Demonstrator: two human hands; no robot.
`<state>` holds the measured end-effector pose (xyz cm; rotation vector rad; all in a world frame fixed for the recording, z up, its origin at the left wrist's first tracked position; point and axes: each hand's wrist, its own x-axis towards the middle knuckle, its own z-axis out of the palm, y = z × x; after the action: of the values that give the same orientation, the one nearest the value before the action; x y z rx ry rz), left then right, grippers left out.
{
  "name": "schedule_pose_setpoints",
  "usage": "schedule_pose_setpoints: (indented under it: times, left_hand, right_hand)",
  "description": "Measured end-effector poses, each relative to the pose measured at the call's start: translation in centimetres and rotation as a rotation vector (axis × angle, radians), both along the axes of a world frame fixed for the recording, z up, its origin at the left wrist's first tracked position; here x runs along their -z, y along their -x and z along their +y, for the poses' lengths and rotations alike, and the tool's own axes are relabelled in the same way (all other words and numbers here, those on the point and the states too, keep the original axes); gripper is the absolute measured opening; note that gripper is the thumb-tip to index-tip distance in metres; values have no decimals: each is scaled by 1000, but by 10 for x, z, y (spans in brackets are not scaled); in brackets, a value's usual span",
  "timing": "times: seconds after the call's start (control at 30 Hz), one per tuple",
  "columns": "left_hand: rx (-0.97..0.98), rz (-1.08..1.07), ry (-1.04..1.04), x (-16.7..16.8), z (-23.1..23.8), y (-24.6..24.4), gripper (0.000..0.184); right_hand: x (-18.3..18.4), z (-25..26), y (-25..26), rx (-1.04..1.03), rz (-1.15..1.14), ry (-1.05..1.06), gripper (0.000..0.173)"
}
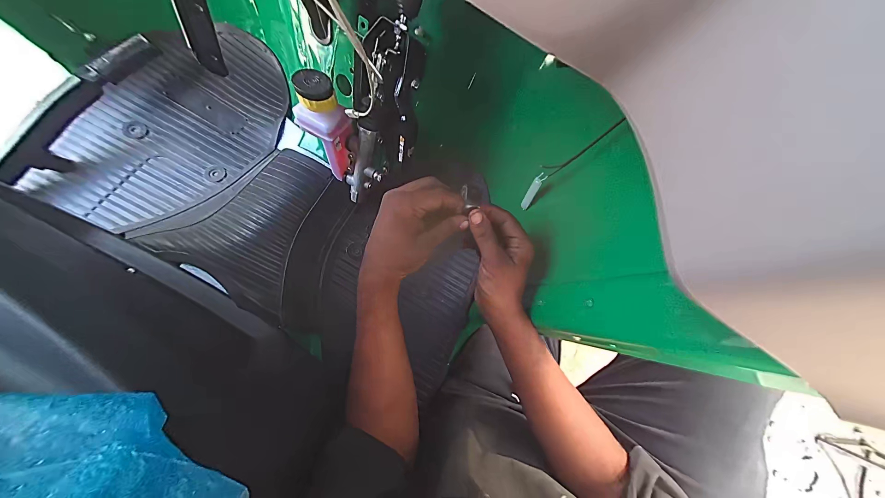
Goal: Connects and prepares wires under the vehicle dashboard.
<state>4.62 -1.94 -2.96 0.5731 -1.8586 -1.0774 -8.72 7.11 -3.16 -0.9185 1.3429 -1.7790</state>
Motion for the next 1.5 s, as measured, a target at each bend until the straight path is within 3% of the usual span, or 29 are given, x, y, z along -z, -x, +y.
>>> schedule_pose_setpoints:
  times: [0.13, 0.23, 0.3, 0.43, 0.57, 0.67, 0.77, 1.0, 1.17, 1.3, 1.5]
  left_hand:
    - [35, 13, 17, 6, -6, 3, 8]
    - [31, 368, -230, 31, -15, 17, 13]
    - [-58, 284, -265, 44, -25, 39, 21]
    - [107, 120, -225, 47, -35, 93, 31]
    - [136, -10, -110, 39, -46, 122, 35]
    - [167, 56, -102, 36, -47, 128, 29]
    - [183, 277, -169, 38, -41, 129, 15]
    - [-17, 542, -322, 30, -28, 108, 10]
    - [-80, 604, -199, 18, -31, 84, 11]
    - [-128, 619, -220, -10, -19, 69, 11]
    - [-205, 679, -227, -23, -10, 57, 12]
  right_hand:
    - [-1, 1, 1, 14, 51, 23, 20]
    - [-8, 5, 2, 60, 231, 116, 17]
    - [-14, 8, 0, 81, 291, 215, 16]
    - [-26, 15, -5, 60, 326, 361, 17]
    - [-32, 19, -8, 47, 334, 387, 15]
    - [-30, 19, -11, 51, 320, 373, 16]
    - [-29, 18, -11, 33, 307, 342, 14]
    - [-27, 12, 1, 81, 280, 306, 14]
    - [-25, 5, 3, 157, 264, 326, 15]
    - [-24, -9, -1, 257, 258, 189, 23]
    - [-26, -33, -7, 283, 216, 13, 26]
